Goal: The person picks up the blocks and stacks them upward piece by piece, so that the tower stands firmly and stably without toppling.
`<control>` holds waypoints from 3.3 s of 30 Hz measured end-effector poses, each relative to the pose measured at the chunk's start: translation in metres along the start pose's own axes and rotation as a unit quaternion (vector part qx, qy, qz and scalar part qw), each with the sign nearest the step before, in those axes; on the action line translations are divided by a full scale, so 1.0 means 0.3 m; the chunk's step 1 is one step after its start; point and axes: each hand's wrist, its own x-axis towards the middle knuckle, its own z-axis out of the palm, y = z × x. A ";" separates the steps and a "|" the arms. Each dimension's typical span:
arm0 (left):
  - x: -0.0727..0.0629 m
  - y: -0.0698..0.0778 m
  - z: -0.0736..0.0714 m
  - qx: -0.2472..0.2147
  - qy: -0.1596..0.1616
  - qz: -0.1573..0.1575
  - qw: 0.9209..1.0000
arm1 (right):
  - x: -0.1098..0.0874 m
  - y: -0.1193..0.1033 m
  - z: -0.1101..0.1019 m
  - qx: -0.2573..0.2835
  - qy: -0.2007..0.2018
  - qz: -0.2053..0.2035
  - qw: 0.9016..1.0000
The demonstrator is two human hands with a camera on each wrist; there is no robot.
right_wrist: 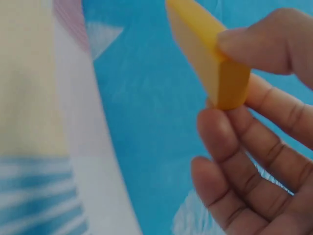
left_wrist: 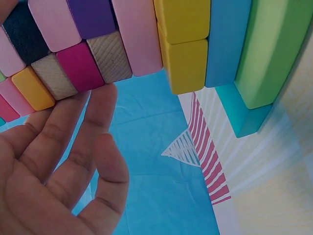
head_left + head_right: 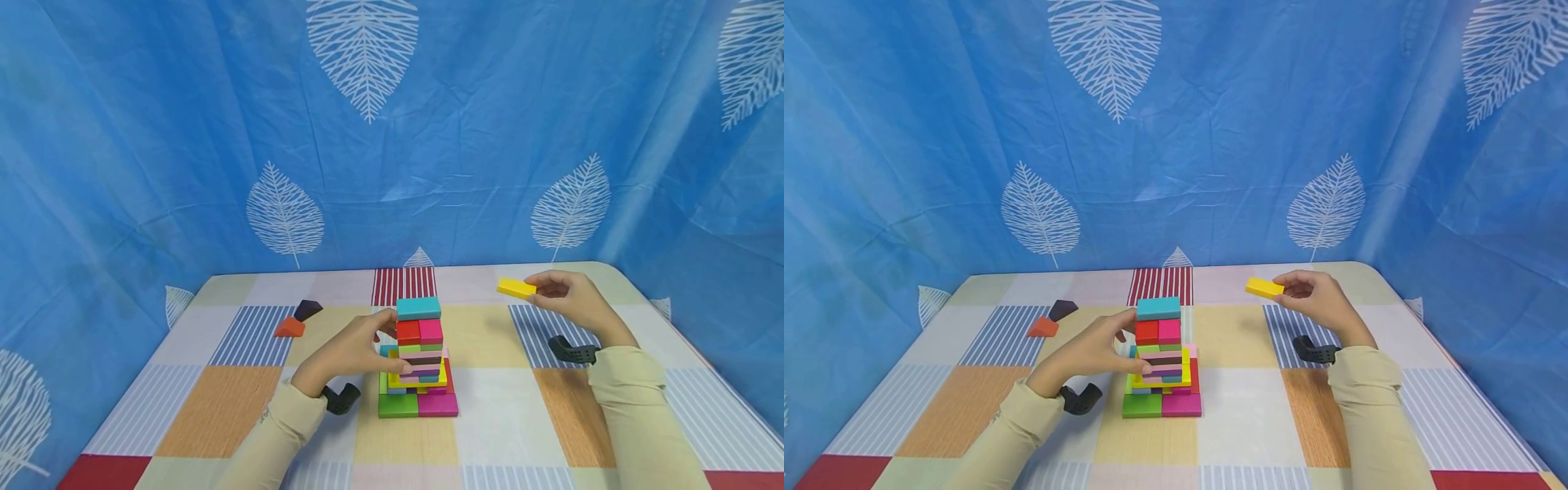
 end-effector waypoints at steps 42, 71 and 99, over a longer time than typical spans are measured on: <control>0.000 0.006 -0.004 0.004 -0.005 -0.007 1.000 | -0.026 -0.423 0.274 0.024 -0.039 -0.295 0.954; -0.016 0.037 -0.039 0.017 0.129 0.049 0.990 | 0.003 -0.381 0.285 0.127 -0.118 -0.147 0.974; -0.014 0.041 -0.036 0.023 0.130 0.054 0.990 | 0.016 -0.362 0.306 0.126 -0.144 -0.142 0.971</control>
